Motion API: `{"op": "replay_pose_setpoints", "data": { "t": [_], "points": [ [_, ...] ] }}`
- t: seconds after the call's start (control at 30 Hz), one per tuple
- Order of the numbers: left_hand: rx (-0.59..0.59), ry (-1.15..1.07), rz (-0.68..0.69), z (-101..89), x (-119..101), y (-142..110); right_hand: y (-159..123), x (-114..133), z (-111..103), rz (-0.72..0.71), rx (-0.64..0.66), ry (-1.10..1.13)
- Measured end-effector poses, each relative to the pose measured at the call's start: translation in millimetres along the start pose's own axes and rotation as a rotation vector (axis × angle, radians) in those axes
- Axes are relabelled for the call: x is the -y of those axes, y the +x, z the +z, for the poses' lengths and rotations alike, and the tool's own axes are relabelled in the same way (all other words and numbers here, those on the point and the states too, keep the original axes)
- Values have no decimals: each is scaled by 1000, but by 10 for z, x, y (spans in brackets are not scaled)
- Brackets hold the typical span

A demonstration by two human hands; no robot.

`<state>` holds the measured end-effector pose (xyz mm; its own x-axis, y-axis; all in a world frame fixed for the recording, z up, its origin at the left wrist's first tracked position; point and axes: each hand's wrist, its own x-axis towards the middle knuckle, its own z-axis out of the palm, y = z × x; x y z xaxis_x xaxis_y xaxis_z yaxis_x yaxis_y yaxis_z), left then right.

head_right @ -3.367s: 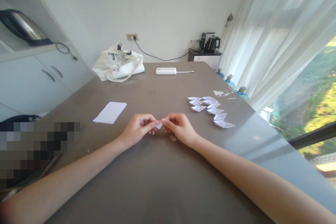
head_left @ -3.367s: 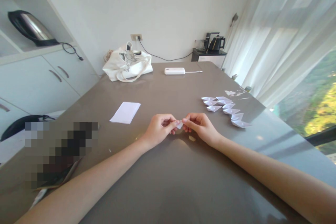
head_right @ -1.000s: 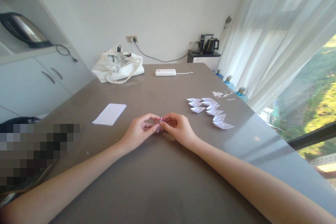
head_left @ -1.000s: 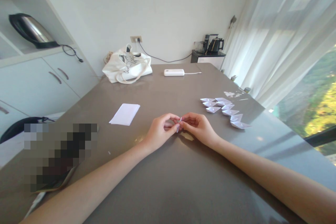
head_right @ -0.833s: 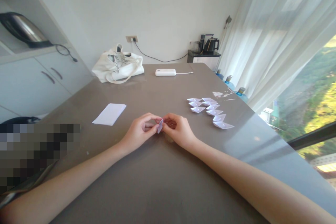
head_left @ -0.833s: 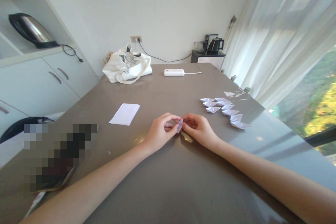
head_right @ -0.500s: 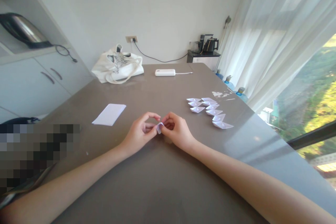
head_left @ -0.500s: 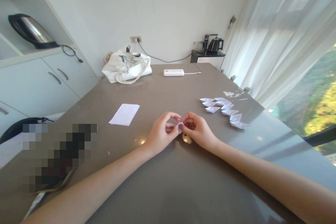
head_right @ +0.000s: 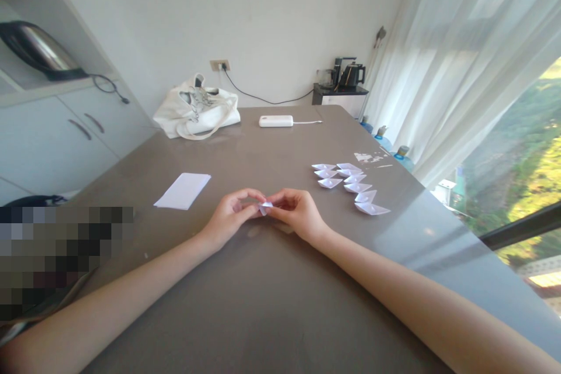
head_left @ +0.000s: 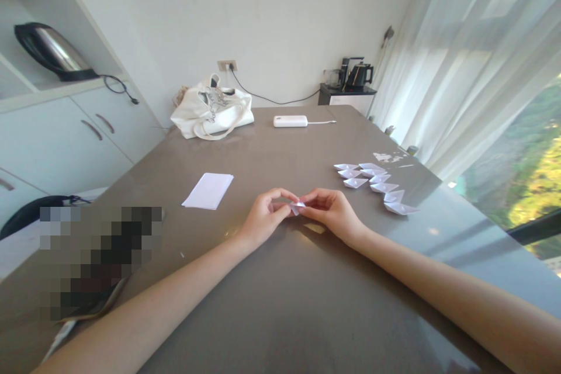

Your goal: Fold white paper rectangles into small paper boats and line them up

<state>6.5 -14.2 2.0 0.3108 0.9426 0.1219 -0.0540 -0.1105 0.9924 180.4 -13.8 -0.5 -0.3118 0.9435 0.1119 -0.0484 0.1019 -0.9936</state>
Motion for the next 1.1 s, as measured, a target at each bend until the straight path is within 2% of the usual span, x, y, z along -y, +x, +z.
{"op": "replay_pose_setpoints", "data": {
  "t": [0.17, 0.5, 0.7, 0.9, 1.1],
  "points": [
    [-12, -64, -33, -24, -11, 1, 3, 58, -10, 64, 23, 59],
    [-13, -83, -126, -1, -33, -7, 10, 7, -16, 23, 11, 19],
    [-71, -69, -81, 9, -25, -10, 22, 3, -19, 11, -39, -38],
    [-48, 16, -9, 4, 17, 3, -8, 1, -30, -57, -37, -314],
    [80, 156, -72, -4, 16, 12, -12, 59, -15, -73, -69, -178]
  ]
}}
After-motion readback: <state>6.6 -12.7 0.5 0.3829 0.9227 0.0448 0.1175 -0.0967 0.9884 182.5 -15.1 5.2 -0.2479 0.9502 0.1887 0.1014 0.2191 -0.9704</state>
